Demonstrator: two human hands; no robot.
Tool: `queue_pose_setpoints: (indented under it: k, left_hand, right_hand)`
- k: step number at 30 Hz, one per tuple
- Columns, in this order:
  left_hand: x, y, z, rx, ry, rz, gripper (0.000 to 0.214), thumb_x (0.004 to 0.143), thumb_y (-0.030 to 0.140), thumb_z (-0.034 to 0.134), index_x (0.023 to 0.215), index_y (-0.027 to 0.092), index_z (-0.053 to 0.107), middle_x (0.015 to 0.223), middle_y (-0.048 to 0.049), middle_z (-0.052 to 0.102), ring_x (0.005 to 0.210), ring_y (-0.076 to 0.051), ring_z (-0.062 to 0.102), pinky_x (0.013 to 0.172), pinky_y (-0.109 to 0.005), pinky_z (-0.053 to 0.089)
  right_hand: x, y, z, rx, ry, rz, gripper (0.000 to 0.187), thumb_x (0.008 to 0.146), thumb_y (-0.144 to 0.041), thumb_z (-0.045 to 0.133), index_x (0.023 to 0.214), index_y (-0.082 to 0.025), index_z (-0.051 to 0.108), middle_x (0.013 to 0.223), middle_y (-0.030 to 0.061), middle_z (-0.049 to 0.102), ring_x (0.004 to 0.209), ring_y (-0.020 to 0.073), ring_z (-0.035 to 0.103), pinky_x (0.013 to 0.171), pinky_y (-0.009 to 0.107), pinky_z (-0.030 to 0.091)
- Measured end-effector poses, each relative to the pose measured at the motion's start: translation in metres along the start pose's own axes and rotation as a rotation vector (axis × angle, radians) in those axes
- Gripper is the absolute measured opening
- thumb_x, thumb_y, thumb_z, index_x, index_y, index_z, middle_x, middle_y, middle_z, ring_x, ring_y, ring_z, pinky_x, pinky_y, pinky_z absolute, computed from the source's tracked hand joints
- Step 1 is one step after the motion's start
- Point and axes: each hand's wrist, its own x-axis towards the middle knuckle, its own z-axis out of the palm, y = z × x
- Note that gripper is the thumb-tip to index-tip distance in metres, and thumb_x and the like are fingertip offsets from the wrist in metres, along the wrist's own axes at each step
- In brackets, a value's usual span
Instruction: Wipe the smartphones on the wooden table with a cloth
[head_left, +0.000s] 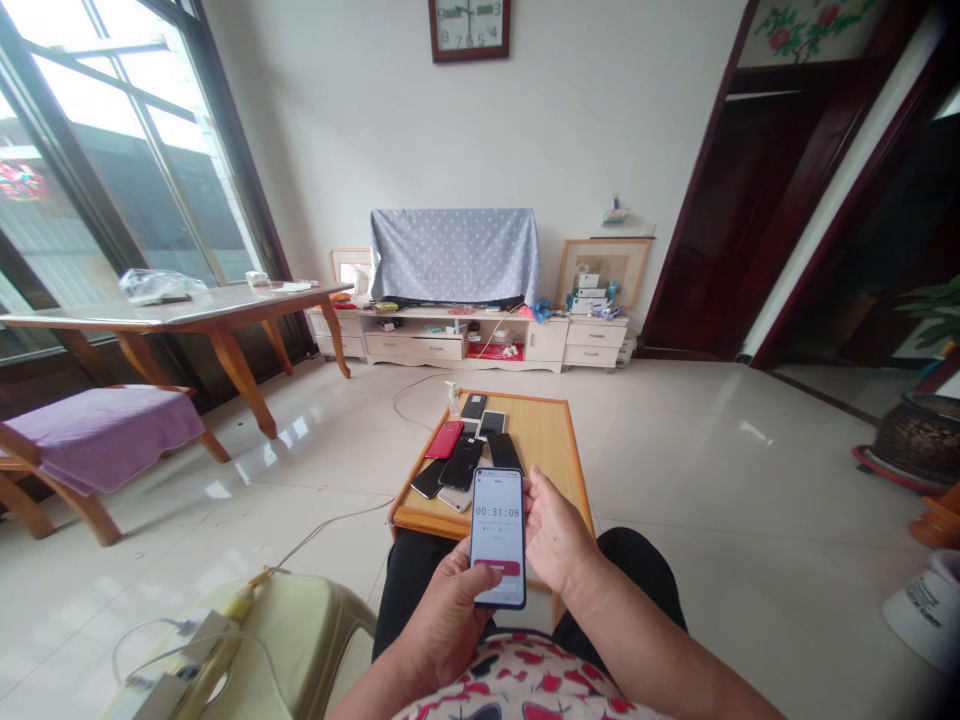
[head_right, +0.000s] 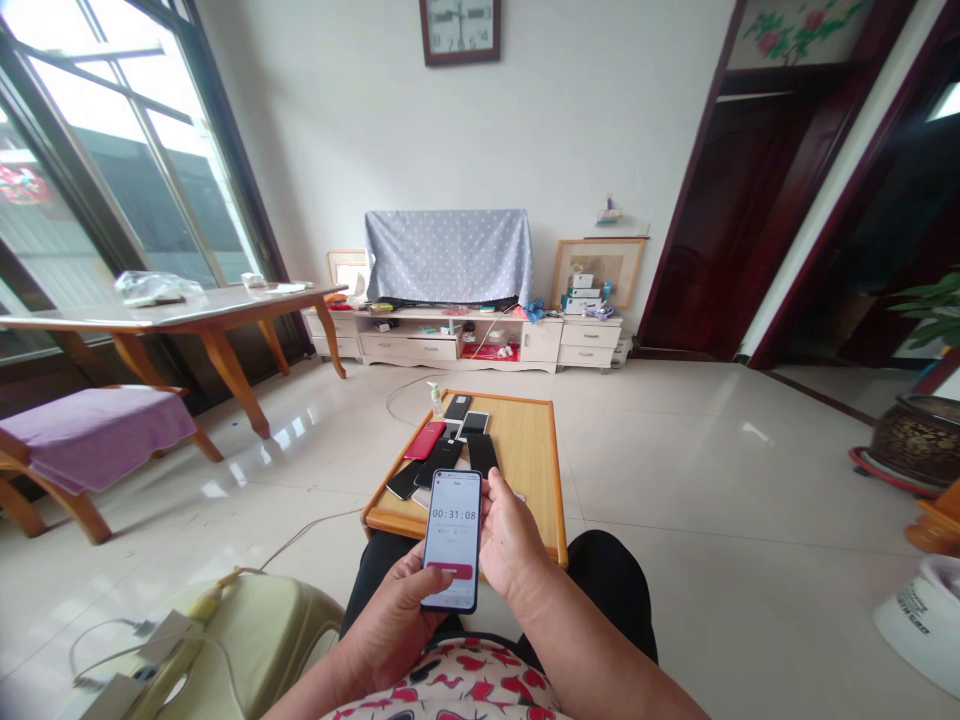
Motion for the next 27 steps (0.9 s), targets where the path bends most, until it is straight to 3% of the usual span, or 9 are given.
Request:
queue_pose_setpoints:
  k: [27]
  left_hand:
    - [0.0000,0.0004,0.0009,0.006,0.010,0.003,0.042,0.071,0.015,0.071,0.113,0.016,0.068,0.103,-0.0094,0.073,0.084,-0.018,0.065,0.078,-0.028,0.048]
  right_hand:
    - [0.0026,0.0006,-0.0018,-0.008,0.001,-0.004,0.030,0.098,-0.046,0.055,0.094,-0.018,0.066,0.085,0.0060,0.073,0.082,0.0210,0.069,0.073,0.035,0.057]
